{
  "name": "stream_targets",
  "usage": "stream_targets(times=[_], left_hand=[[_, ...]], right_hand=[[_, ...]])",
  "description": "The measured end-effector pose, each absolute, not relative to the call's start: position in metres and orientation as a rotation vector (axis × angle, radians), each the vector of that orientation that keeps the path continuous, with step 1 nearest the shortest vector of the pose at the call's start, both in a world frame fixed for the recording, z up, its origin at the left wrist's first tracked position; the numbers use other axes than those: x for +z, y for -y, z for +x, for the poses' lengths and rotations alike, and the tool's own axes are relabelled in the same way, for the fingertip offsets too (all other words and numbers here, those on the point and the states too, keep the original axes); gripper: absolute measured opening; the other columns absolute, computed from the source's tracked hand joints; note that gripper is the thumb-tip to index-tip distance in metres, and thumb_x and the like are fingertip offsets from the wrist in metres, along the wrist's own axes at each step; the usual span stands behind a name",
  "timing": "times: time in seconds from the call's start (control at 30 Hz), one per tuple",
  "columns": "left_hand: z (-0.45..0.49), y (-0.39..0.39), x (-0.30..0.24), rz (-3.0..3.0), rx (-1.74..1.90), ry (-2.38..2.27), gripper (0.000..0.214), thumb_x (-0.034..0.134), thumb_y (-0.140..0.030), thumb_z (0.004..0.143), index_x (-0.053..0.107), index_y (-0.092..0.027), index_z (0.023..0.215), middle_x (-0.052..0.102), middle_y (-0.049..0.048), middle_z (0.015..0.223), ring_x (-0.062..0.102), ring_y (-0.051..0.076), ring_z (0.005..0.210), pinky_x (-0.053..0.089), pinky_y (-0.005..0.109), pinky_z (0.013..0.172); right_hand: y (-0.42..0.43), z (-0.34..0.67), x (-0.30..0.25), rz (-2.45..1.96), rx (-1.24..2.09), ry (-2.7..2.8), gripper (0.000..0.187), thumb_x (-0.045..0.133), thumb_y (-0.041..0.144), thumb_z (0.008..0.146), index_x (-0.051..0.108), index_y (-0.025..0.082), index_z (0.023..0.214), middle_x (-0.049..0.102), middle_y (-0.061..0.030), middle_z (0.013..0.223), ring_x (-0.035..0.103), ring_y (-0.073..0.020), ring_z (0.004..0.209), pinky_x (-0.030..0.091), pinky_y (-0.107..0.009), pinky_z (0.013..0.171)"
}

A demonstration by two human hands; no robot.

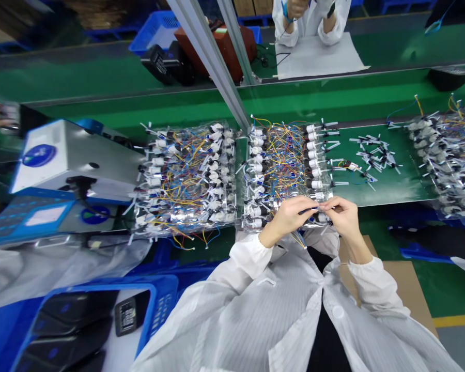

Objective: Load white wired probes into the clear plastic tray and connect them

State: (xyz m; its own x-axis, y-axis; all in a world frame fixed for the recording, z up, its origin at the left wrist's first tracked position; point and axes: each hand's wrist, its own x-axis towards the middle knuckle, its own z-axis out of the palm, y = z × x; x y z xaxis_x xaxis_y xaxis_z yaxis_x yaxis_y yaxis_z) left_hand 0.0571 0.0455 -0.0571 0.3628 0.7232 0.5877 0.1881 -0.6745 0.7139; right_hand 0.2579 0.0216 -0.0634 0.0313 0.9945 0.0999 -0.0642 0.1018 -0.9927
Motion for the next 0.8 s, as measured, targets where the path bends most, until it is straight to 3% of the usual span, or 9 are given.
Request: stream_targets(times=[0.4,0.47,0.53,0.6,0.7,0.8], left_hand=[[0.06,-0.042,-0.061,2.026,1.305,-0.839,0.015,0.073,-0.022,0.095,0.078,-0.019,0.109,0.081,0.0089,0.105,0.077,0.018,0.096,0.064,0.034,0.088],[0.059,-0.043,-0.059,2.073,1.232,-0.871,0.015,0.07,-0.021,0.097,0.077,-0.019,0.11,0.081,0.0092,0.106,0.077,0.018,0.097,0.064,0.034,0.088],[0.058,-0.044,-0.058,2.189,1.082,-0.898,0.016,0.067,-0.02,0.098,0.076,-0.018,0.112,0.079,0.0104,0.108,0.075,0.02,0.102,0.062,0.039,0.092],[0.055,-0.043,-0.056,2.337,0.899,-0.897,0.017,0.066,-0.02,0.098,0.076,-0.017,0.112,0.078,0.0115,0.11,0.072,0.025,0.112,0.06,0.046,0.097],[0.051,-0.039,-0.051,2.442,0.767,-0.904,0.022,0.067,-0.025,0.098,0.074,-0.018,0.117,0.077,0.0126,0.119,0.068,0.029,0.122,0.057,0.052,0.102],[0.047,-0.032,-0.04,2.399,0.842,-0.95,0.027,0.066,-0.028,0.099,0.072,-0.019,0.123,0.071,0.0146,0.134,0.066,0.029,0.125,0.057,0.053,0.104]], right_hand=[[-0.023,0.259,-0.068,-1.14,1.177,1.245,0.017,0.085,0.035,0.084,0.075,0.024,0.075,0.076,-0.0038,0.08,0.075,-0.0218,0.083,0.06,-0.034,0.078],[-0.025,0.264,-0.064,-1.157,1.17,1.355,0.016,0.085,0.037,0.084,0.077,0.024,0.084,0.077,-0.0045,0.086,0.075,-0.0223,0.086,0.06,-0.035,0.082],[-0.032,0.276,-0.059,-1.159,1.128,1.47,0.029,0.088,0.039,0.08,0.078,0.024,0.102,0.078,-0.0061,0.1,0.074,-0.0239,0.094,0.059,-0.038,0.089],[-0.044,0.298,-0.055,-1.222,0.956,1.486,0.038,0.085,0.042,0.081,0.075,0.023,0.113,0.077,-0.0079,0.11,0.071,-0.0252,0.101,0.057,-0.041,0.095],[-0.073,0.34,-0.061,-1.514,0.476,1.365,0.025,0.065,0.041,0.095,0.073,0.02,0.106,0.074,-0.0098,0.102,0.068,-0.0253,0.093,0.055,-0.043,0.092],[-0.102,0.373,-0.079,-1.762,0.208,1.608,0.031,0.07,0.036,0.087,0.072,0.017,0.112,0.071,-0.0155,0.113,0.063,-0.0309,0.104,0.048,-0.05,0.102]])
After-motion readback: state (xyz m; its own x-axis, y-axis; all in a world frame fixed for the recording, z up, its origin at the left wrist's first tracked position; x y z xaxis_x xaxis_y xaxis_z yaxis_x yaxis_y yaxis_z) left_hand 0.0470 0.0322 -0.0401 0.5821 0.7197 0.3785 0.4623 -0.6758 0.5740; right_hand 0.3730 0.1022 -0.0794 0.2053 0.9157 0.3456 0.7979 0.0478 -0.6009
